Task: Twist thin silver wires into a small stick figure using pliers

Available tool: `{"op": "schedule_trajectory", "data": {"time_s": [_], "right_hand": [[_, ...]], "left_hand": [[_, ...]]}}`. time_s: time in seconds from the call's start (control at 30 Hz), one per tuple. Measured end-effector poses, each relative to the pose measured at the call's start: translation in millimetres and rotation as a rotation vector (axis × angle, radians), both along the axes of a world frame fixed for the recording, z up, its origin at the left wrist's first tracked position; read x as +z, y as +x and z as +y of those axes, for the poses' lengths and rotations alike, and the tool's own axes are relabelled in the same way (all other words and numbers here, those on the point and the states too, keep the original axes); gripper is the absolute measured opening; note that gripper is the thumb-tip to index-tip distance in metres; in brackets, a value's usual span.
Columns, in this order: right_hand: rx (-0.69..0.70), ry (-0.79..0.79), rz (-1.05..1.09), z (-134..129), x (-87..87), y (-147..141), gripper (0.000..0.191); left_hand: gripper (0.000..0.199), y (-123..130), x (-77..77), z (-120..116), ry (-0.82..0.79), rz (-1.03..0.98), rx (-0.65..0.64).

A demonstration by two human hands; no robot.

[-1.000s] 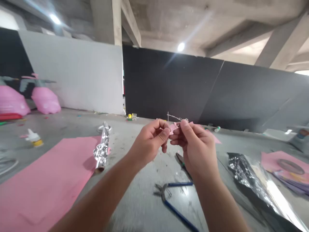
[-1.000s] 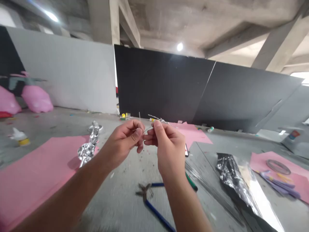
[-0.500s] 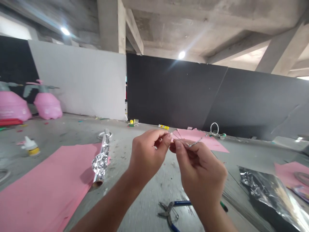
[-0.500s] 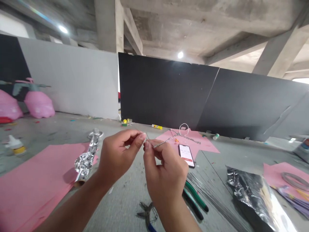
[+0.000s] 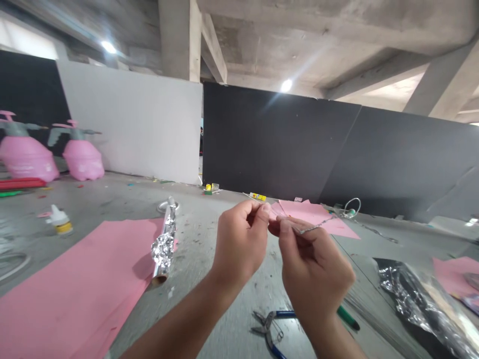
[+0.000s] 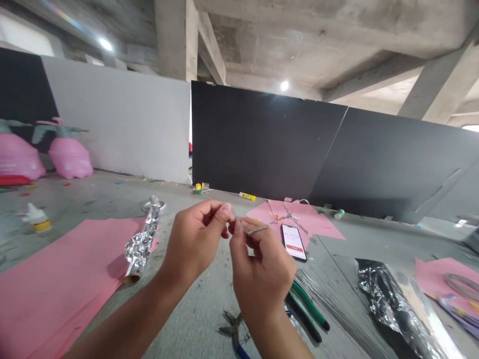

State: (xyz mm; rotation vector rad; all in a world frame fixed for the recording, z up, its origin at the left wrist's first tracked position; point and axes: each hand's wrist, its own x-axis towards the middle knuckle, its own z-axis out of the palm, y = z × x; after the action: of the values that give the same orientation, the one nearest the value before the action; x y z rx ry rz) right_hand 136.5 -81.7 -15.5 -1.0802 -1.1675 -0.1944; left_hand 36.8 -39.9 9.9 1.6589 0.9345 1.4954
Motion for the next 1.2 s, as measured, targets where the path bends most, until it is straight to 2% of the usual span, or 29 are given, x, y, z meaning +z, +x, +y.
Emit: {"op": "schedule_trajectory", "data": {"time_s": [0.1,0.17,0.23,0.3,0.37,0.47,0.63,0.77,0.87,1.03,1.2], "right_hand": [[0.231,-0.047,0.294,3.0,4.8,1.0,0.01],[0.442,-0.051,0.454,6.2,7.0,3.0,0.011],[0.596,-0.053,0.544,9.2,8.4,5.1,0.012],[0.659,-0.057,0.599,10.7,9.6,6.8,0.013],[0.679,-0.054,0.623,10.8,11.3,8.2,0.014],[0.681,-0.064,0.637,10.2,14.4,10.9,0.016],[0.675,-0.112,0.7,11.0,17.4,15.6,0.017],[0.678,-0.123,0.693,11.1,17.6,17.4,0.017],[0.678,-0.123,0.676,11.1,16.9,18.0,0.014],[0.754,-0.113,0.625,11.8,16.1,17.4,0.011],[0.735,-0.114,0.581,9.4,17.7,18.3,0.015]], "left_hand": [[0.025,0.1,0.8,2.6,-0.119,-0.2,-0.121],[0.024,0.9,2.1,3.5,-0.247,-0.395,-0.265],[0.021,2.2,3.2,3.4,-0.37,-0.56,-0.409],[0.018,3.4,3.4,3.1,-0.429,-0.654,-0.512],[0.016,4.3,2.5,3.4,-0.41,-0.685,-0.557],[0.018,4.4,0.1,4.8,-0.314,-0.612,-0.545],[0.019,2.5,0.2,4.0,-0.257,-0.415,-0.391],[0.019,0.1,2.7,3.1,-0.22,-0.325,-0.316],[0.019,-2.1,2.3,5.8,-0.172,-0.293,-0.313],[0.02,-3.4,0.3,8.6,-0.168,-0.257,-0.331],[0.018,-4.1,0.9,7.4,-0.115,-0.197,-0.35]]}}
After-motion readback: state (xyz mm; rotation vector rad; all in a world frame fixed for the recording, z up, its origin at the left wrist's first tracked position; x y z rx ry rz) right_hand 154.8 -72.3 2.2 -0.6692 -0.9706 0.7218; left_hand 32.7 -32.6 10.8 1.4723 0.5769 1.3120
